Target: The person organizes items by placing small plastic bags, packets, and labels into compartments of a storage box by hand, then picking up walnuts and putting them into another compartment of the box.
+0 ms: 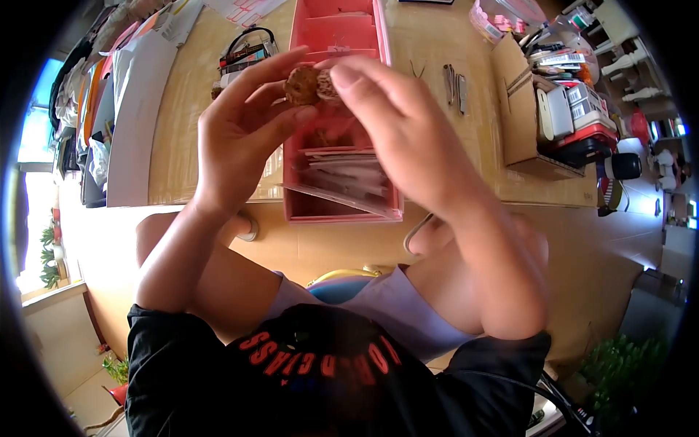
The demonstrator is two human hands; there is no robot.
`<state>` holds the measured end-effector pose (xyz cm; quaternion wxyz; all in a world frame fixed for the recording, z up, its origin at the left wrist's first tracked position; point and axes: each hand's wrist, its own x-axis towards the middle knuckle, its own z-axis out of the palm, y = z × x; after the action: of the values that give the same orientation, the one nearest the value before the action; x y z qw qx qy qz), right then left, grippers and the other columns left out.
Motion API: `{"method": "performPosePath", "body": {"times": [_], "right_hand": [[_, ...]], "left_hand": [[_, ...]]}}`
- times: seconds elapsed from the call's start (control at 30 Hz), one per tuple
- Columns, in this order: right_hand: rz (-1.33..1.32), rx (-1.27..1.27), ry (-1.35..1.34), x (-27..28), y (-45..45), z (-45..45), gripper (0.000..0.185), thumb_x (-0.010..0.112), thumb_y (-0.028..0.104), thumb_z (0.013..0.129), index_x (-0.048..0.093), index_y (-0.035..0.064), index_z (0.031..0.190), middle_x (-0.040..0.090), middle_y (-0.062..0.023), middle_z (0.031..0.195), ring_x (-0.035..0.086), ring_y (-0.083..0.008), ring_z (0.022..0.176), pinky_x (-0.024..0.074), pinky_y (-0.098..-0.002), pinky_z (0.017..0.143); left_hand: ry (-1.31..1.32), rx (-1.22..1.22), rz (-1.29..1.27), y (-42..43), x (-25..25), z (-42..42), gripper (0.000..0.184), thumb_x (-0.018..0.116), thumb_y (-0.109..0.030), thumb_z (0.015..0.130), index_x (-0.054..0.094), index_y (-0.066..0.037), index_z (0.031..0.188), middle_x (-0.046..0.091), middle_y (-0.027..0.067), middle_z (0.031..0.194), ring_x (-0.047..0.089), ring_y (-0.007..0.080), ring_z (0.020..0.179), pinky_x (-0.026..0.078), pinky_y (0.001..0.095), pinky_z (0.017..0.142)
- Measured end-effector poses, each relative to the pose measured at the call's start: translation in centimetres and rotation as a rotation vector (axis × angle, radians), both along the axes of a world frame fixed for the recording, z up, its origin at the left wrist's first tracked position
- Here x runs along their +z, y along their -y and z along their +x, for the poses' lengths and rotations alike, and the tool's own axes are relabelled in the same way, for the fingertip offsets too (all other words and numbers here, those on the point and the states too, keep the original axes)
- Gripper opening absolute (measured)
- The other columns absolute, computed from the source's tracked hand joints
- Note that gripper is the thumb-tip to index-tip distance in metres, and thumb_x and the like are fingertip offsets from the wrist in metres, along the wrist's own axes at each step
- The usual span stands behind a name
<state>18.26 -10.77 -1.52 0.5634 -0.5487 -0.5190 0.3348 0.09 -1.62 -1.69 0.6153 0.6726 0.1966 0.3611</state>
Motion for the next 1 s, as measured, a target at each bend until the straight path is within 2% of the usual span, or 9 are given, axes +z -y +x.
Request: {"method": "performPosePath", "body": {"times": [0.2,0.43,0.47,0.5,0.67,0.77,0.83,0.97,1.0], "right_hand": [[0.108,-0.195,0.229,0.8,-1.0,-2.2,0.028,0.049,0.028,0.112,0.053,0.0004,0.110,0.063,-0.0110,0.086,0.061,-0.0185,0.081,0.0489,-0.0343,0.075],[0.260,-0.265,0.257,2.4,-2.7,-3.6,0.026,0.053,0.025,0.110,0.047,-0.0001,0.108,0.061,-0.0157,0.079,0.059,-0.0264,0.069,0.0487,-0.0382,0.068],[0.130,-0.189,0.235,3.4,-2.3,-3.6,0.026,0.054,0.026,0.110,0.048,0.0006,0.108,0.061,-0.0162,0.077,0.059,-0.0278,0.066,0.0484,-0.0395,0.065],[0.211,-0.146,0.229,2.8,-2.5,-3.4,0.026,0.054,0.026,0.110,0.049,0.0011,0.108,0.063,-0.0180,0.078,0.062,-0.0298,0.067,0.0489,-0.0410,0.065],[0.235,-0.250,0.243,1.6,-3.2,-1.0,0.025,0.057,0.025,0.108,0.049,0.0017,0.109,0.067,-0.0169,0.080,0.065,-0.0294,0.070,0.0493,-0.0406,0.064],[0.278,-0.186,0.242,3.0,-2.7,-0.9,0.021,0.059,0.022,0.107,0.051,0.0029,0.107,0.066,-0.0161,0.079,0.064,-0.0304,0.068,0.0473,-0.0409,0.062],[0.255,-0.130,0.361,3.4,-2.5,-0.2,0.019,0.060,0.020,0.105,0.051,0.0028,0.105,0.065,-0.0174,0.079,0.063,-0.0330,0.068,0.0472,-0.0415,0.063],[0.273,-0.048,0.361,2.9,-2.4,0.2,0.018,0.063,0.017,0.103,0.053,0.0021,0.109,0.067,-0.0208,0.087,0.067,-0.0383,0.079,0.0494,-0.0431,0.068],[0.220,-0.040,0.420,2.7,-2.4,0.4,0.020,0.064,0.018,0.103,0.054,0.0026,0.112,0.068,-0.0186,0.091,0.067,-0.0344,0.083,0.0501,-0.0407,0.073]], "left_hand": [[0.105,0.170,0.215,0.2,-0.6,0.3,0.036,0.075,0.004,0.090,0.067,0.004,0.126,0.074,0.0099,0.114,0.070,0.0134,0.102,0.056,0.0274,0.091],[0.056,0.277,0.445,-0.6,-0.3,-0.6,0.039,0.074,0.009,0.088,0.068,0.005,0.127,0.071,0.0109,0.119,0.071,0.0169,0.107,0.058,0.0288,0.093],[0.067,0.285,0.294,-0.5,0.0,-0.6,0.041,0.074,0.010,0.087,0.068,0.005,0.128,0.070,0.0114,0.122,0.070,0.0173,0.108,0.058,0.0289,0.093],[0.092,0.281,0.150,-0.2,0.7,-0.5,0.043,0.074,0.011,0.086,0.068,0.004,0.129,0.070,0.0111,0.123,0.069,0.0179,0.109,0.058,0.0305,0.093],[-0.105,0.061,0.626,0.2,1.6,-0.3,0.042,0.071,0.009,0.090,0.065,0.006,0.131,0.068,0.0162,0.127,0.065,0.0194,0.118,0.053,0.0309,0.102],[0.044,0.143,0.123,0.4,2.0,1.2,0.042,0.072,0.009,0.090,0.063,0.008,0.131,0.069,0.0148,0.125,0.066,0.0182,0.114,0.053,0.0300,0.100],[0.026,0.197,0.149,-1.1,1.4,1.5,0.036,0.076,0.008,0.085,0.069,0.004,0.121,0.073,0.0082,0.117,0.068,0.0150,0.105,0.054,0.0300,0.097],[-0.096,0.070,0.330,-2.1,0.9,0.5,0.036,0.074,0.011,0.085,0.067,0.007,0.120,0.069,0.0114,0.120,0.064,0.0173,0.111,0.051,0.0323,0.102],[-0.166,0.081,0.378,-2.5,0.7,0.4,0.036,0.076,0.009,0.084,0.068,0.007,0.119,0.069,0.0104,0.120,0.064,0.0170,0.110,0.051,0.0324,0.101]]}}
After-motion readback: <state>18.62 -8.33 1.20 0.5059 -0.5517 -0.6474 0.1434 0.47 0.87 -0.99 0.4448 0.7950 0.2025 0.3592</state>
